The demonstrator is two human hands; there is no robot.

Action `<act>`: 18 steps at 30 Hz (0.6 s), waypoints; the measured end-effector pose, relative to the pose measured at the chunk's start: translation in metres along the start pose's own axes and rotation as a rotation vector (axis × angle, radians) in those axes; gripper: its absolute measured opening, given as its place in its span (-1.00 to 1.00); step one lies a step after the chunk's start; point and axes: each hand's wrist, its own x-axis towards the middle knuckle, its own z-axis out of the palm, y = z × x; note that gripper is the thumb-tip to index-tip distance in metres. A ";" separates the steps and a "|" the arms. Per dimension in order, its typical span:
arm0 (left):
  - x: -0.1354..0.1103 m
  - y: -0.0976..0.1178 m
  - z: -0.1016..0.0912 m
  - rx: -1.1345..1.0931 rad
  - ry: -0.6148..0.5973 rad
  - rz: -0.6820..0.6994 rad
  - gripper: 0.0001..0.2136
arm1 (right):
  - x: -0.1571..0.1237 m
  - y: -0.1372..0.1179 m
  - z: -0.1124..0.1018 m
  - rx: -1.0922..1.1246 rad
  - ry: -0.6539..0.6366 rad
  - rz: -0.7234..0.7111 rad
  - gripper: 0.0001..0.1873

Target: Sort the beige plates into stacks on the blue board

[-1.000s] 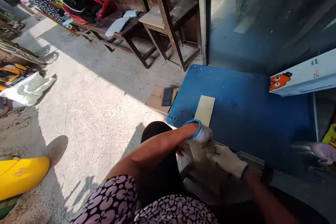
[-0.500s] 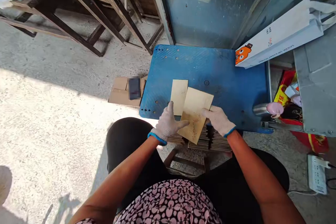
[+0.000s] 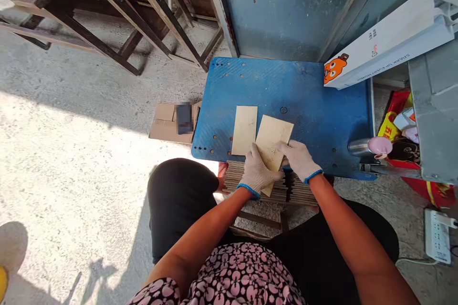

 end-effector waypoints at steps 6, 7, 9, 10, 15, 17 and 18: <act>0.033 -0.004 -0.020 0.036 -0.030 -0.062 0.18 | 0.007 -0.001 -0.007 0.041 0.122 -0.072 -0.72; 0.043 -0.005 -0.027 0.060 -0.009 -0.085 0.15 | 0.006 -0.005 -0.010 0.072 0.147 -0.079 -0.73; 0.066 -0.007 -0.040 0.116 0.030 -0.157 0.07 | 0.001 -0.013 -0.014 0.131 0.175 -0.082 -0.75; 0.079 -0.008 -0.045 0.147 0.050 -0.193 0.05 | 0.000 -0.016 -0.017 0.153 0.179 -0.080 -0.75; 0.133 -0.021 -0.048 0.210 0.118 -0.321 0.07 | 0.000 -0.017 -0.022 0.196 0.154 -0.070 -0.72; 0.147 -0.028 -0.041 0.203 0.132 -0.355 0.12 | 0.003 -0.014 -0.022 0.193 0.137 -0.070 -0.72; 0.152 -0.032 -0.036 0.198 0.137 -0.372 0.14 | 0.005 -0.013 -0.022 0.191 0.130 -0.072 -0.72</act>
